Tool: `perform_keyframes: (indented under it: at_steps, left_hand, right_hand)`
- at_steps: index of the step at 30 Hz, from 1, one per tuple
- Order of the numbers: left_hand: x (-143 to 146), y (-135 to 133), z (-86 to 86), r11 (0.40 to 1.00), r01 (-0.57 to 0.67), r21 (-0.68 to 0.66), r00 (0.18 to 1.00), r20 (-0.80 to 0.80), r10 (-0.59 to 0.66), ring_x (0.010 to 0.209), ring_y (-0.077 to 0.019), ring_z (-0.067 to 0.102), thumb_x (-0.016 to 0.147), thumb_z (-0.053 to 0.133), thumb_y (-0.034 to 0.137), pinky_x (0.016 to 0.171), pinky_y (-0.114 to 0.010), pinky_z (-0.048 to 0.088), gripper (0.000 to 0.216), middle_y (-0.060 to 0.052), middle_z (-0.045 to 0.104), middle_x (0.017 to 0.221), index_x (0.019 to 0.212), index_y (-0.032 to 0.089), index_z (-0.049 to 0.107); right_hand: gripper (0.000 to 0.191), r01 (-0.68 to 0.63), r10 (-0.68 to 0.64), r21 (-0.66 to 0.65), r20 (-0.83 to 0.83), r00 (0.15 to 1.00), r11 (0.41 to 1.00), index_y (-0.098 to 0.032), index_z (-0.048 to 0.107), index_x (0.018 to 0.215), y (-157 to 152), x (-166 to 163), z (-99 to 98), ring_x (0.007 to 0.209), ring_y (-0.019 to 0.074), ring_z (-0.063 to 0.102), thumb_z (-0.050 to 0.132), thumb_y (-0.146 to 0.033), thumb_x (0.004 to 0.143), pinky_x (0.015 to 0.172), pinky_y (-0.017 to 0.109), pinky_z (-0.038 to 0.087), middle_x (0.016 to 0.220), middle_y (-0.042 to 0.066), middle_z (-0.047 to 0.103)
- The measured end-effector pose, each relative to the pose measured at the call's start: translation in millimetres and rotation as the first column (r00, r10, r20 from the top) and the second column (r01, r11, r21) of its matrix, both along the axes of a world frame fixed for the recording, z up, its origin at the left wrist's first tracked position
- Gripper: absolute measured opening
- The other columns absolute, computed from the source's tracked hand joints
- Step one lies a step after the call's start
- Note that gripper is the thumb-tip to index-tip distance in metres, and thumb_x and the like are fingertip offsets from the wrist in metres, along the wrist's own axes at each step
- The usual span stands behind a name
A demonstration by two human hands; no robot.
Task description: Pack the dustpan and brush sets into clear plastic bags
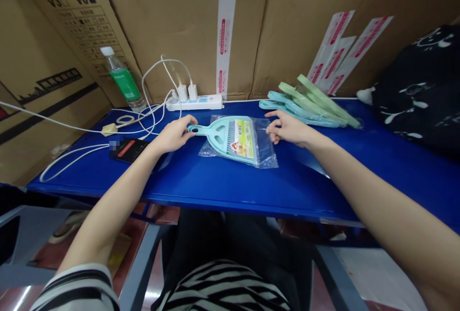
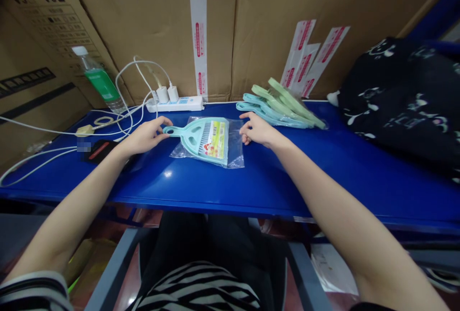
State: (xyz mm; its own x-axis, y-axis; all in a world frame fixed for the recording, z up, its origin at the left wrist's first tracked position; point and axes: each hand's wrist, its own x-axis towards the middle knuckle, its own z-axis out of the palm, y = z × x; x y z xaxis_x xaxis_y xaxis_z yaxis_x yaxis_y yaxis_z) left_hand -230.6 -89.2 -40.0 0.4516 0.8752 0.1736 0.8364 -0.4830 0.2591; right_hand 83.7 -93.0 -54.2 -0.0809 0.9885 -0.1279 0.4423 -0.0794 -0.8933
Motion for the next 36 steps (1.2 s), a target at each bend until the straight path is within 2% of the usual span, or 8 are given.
perform_keyframes:
  at_steps: [9,12,14,18,21,24,31,36]
  left_hand:
    - [3,-1,-4.0,0.995,-0.033,0.091,0.995,-0.093,0.041,0.087,-0.0209,0.062,0.085,0.047,0.011,0.080,-0.036,0.049,0.024,-0.006,0.063,0.099,0.107,0.020,0.053]
    - [5,-3,-5.5,0.975,-0.025,0.222,0.994,-0.095,0.047,0.098,-0.0242,0.058,0.084,0.049,0.011,0.086,-0.038,0.048,0.023,-0.010,0.061,0.107,0.105,0.017,0.056]
    - [7,-4,-4.6,0.955,-0.011,0.296,0.998,-0.058,0.030,0.100,-0.0252,0.056,0.084,0.050,0.013,0.087,-0.040,0.047,0.019,-0.011,0.062,0.103,0.101,0.016,0.058]
    - [13,-12,1.2,0.943,0.198,0.266,0.970,0.084,-0.227,0.082,-0.0180,0.057,0.090,0.050,0.021,0.079,-0.033,0.048,0.014,-0.004,0.062,0.086,0.095,0.017,0.062]
    - [20,-21,3.9,0.874,0.458,0.164,0.849,0.210,-0.484,0.076,-0.0147,0.057,0.089,0.060,0.035,0.072,-0.028,0.048,0.017,-0.002,0.063,0.083,0.091,0.019,0.067]
    - [27,-26,1.0,0.803,0.587,0.103,0.761,0.269,-0.590,0.077,-0.0142,0.059,0.085,0.066,0.040,0.071,-0.027,0.048,0.021,-0.002,0.062,0.083,0.086,0.020,0.071]
    - [26,-19,-7.1,0.809,0.582,0.081,0.772,0.258,-0.581,0.077,-0.0141,0.060,0.089,0.061,0.033,0.072,-0.027,0.049,0.018,-0.002,0.061,0.082,0.085,0.020,0.074]
    - [15,-10,-5.3,0.891,0.422,0.169,0.883,0.146,-0.446,0.068,-0.0118,0.056,0.087,0.062,0.030,0.062,-0.023,0.044,0.015,0.000,0.058,0.076,0.084,0.023,0.075]
  right_hand:
    - [0.054,-0.216,0.223,-0.057,0.250,0.942,0.975,-0.022,0.055,0.123,-6,11,11.5,0.045,0.0119,0.048,0.054,-0.009,0.070,0.046,0.027,0.042,0.058,-0.003,0.056]
    - [0.041,-0.342,0.329,-0.035,0.378,0.865,0.939,-0.024,0.067,0.107,-3,18,13.6,0.046,0.0123,0.048,0.053,-0.011,0.071,0.048,0.027,0.040,0.053,-0.004,0.053]
    - [0.026,-0.383,0.292,0.090,0.497,0.817,0.919,-0.022,0.070,0.092,1,22,12.5,0.047,0.0135,0.048,0.053,-0.015,0.073,0.049,0.029,0.040,0.051,-0.003,0.050]
    - [0.024,-0.306,0.069,0.353,0.550,0.832,0.884,-0.017,0.068,0.096,7,19,3.0,0.061,0.0209,0.056,0.051,-0.027,0.081,0.058,0.036,0.047,0.066,0.004,0.059]
    - [0.031,-0.304,0.033,0.420,0.541,0.840,0.855,-0.017,0.065,0.108,9,8,-6.2,0.078,0.0247,0.060,0.052,-0.028,0.082,0.074,0.041,0.049,0.092,0.012,0.065]
    - [0.029,-0.320,0.044,0.424,0.544,0.838,0.847,-0.016,0.066,0.106,10,-1,-12.6,0.077,0.0239,0.061,0.051,-0.023,0.082,0.077,0.041,0.049,0.093,0.012,0.066]
    - [0.029,-0.336,0.095,0.369,0.540,0.837,0.866,-0.019,0.061,0.095,10,4,-9.4,0.064,0.0190,0.061,0.049,-0.007,0.072,0.066,0.033,0.049,0.072,0.003,0.066]
    - [0.022,-0.386,0.221,0.243,0.511,0.830,0.890,-0.023,0.050,0.079,1,18,7.1,0.052,0.0141,0.058,0.054,-0.006,0.065,0.056,0.028,0.047,0.058,-0.004,0.062]
